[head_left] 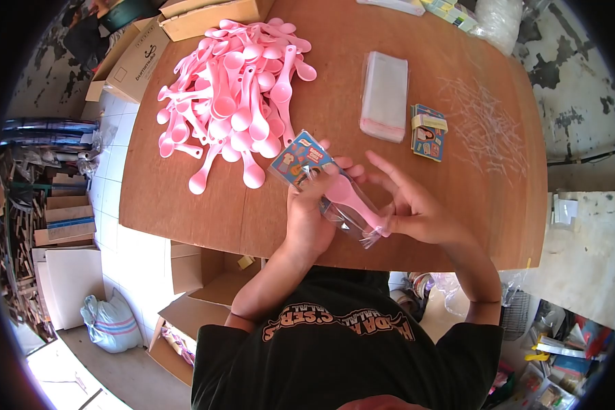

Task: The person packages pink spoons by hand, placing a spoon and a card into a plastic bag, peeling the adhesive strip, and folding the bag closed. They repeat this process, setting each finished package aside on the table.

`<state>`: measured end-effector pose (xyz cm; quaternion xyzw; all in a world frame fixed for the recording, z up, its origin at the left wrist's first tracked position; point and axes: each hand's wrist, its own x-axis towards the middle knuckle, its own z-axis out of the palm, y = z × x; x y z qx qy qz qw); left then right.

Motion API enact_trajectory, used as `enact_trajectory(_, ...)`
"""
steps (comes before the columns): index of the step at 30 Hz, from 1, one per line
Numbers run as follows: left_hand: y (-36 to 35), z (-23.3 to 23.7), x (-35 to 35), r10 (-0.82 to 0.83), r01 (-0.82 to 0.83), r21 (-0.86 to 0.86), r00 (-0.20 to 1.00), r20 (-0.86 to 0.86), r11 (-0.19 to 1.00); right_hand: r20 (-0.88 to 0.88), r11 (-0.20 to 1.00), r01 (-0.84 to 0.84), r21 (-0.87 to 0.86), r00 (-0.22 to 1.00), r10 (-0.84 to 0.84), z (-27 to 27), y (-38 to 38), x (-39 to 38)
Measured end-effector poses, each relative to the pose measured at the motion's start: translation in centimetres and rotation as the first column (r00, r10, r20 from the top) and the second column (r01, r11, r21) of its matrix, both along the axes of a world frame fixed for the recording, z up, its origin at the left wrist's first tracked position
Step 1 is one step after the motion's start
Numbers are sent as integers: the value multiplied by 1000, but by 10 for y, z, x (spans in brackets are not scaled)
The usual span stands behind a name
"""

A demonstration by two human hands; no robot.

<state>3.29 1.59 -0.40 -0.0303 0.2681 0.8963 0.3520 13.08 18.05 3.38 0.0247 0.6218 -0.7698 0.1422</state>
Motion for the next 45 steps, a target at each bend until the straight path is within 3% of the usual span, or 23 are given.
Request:
enact_trajectory(3,1,0,2,-39,39,-12,999,-27,999,-14,997,74,-18,997,-74,0,-1,1)
enact_trajectory(5,1,2,-1,-14,19,-40,991,130,999,-29,991,121,-50,992,-122,-4,-2,1)
enact_trajectory(7,1,0,-3,-29,31,-8,984,173,999,-209,987,139,-85,966,-154,-10,-3,-1)
enact_trajectory(11,2,-3,-5,-70,59,49,959,273,997,-187,975,157,-159,965,-186,-8,-4,-1)
enact_trajectory(17,3,-6,-2,-66,39,115,968,240,993,-195,962,259,-89,942,-272,-13,-7,-1)
enact_trajectory(20,4,2,-1,-145,116,121,952,271,986,-262,943,328,56,916,-303,-14,-5,1)
enact_trajectory(22,4,-2,-3,-217,173,178,937,273,969,-394,812,575,100,772,-499,0,-3,0)
enact_trajectory(24,3,-4,-1,-288,227,232,918,272,946,-629,600,713,361,662,-408,39,5,-1)
enact_trajectory(25,1,-4,2,-240,211,143,941,240,967,-629,598,715,362,661,-409,50,9,-3)
enact_trajectory(27,3,-3,3,-199,191,59,960,197,980,-894,285,908,308,378,-238,65,21,-12)
enact_trajectory(28,3,-1,5,-118,122,-66,992,52,990,-894,282,908,311,380,-237,66,27,-19)
enact_trajectory(29,3,1,8,-60,40,-182,993,-102,983,-795,328,831,450,540,-276,67,34,-24)
enact_trajectory(30,3,3,9,-72,52,-178,992,-105,983,-673,377,734,565,674,-304,69,38,-26)
enact_trajectory(32,3,6,8,-15,-69,-200,921,-389,977,-704,343,744,574,662,-259,76,31,-22)
enact_trajectory(33,3,7,8,-5,-75,-193,924,-382,978,-721,367,746,556,652,-232,80,24,-21)
enact_trajectory(35,1,8,7,-110,-165,-294,674,-731,941,-702,399,708,583,686,-191,87,11,-16)
enact_trajectory(36,1,11,7,-110,-166,-294,674,-730,941,-702,399,707,583,686,-191,87,2,-15)
enact_trajectory(38,2,20,6,-181,-248,-268,325,-928,931,-593,508,631,585,761,-263,86,-14,-14)
enact_trajectory(39,3,30,7,-188,-377,-267,234,-954,887,-466,658,582,477,803,-372,71,-17,-12)
enact_trajectory(40,3,31,11,-185,-377,-265,235,-954,888,-406,670,532,518,842,-355,70,-18,-8)
enact_trajectory(42,1,32,18,-174,-10,-274,748,-641,962,-246,707,419,570,908,-340,67,-18,-5)
enact_trajectory(45,-2,32,11,-221,-61,-357,686,-693,932,-298,702,491,516,871,-390,63,-18,-10)
